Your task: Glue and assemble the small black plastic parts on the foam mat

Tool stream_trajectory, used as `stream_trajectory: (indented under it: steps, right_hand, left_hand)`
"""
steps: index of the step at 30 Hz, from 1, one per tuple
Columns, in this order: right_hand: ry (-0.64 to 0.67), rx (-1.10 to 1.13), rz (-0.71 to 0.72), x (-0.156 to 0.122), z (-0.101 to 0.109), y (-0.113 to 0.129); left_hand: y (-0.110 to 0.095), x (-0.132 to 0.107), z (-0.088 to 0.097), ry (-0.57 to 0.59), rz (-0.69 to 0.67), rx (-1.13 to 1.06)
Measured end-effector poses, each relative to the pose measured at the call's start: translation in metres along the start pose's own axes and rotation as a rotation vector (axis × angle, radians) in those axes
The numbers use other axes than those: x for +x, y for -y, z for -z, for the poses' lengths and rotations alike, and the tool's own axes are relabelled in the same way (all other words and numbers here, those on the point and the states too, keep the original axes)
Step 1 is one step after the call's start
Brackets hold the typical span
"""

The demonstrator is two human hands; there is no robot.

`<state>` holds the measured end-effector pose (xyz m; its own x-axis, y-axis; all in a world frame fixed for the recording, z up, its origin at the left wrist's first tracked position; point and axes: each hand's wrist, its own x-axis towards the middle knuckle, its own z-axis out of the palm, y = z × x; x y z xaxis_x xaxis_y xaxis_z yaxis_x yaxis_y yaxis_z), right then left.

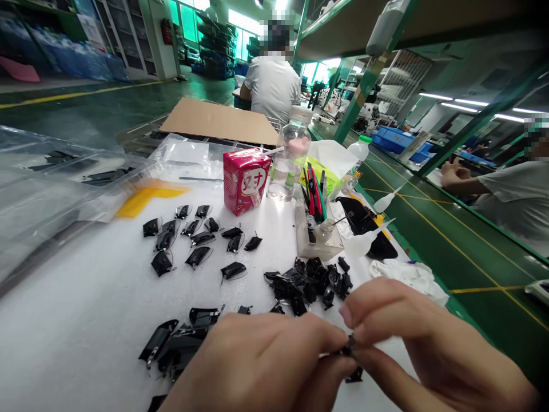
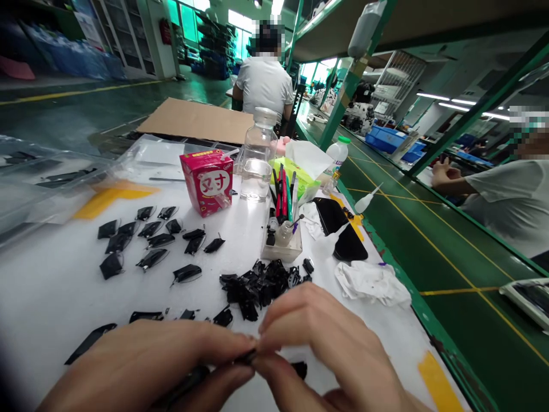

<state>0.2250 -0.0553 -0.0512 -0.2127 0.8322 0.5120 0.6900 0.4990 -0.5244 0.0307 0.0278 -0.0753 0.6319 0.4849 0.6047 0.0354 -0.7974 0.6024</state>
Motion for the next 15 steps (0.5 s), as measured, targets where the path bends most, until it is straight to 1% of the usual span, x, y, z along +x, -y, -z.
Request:
stream_trajectory:
  steps: [3,4,6,8,11,13,15]
  right_hand:
    - [0.153,0.018,-0.165,-0.003,0.002,-0.004]
    - [0.208,0.028,-0.199,-0.003,0.002,-0.005]
    - [0.274,0.072,-0.212,0.0,0.002,-0.005]
    - [0.253,0.099,-0.183,0.003,-0.001,-0.003]
    - [0.174,0.099,-0.119,0.005,-0.006,0.0]
    - [0.151,0.112,-0.132,0.005,-0.009,0.001]
    - [0.174,0.149,-0.177,0.003,-0.01,0.001]
  left_hand:
    - [-0.003,0.004,0.002,-0.01,0.141,-0.094]
    - [-0.003,0.005,0.003,-0.009,0.158,-0.12]
    - [-0.004,0.006,0.003,-0.028,0.124,-0.153]
    - [-0.006,0.005,0.004,-0.028,0.089,-0.131]
    - [-0.01,0.001,0.006,0.009,0.127,-0.007]
    - [-0.012,-0.002,0.007,0.026,0.132,0.04]
    - [-0.014,-0.004,0.007,0.02,0.121,0.061]
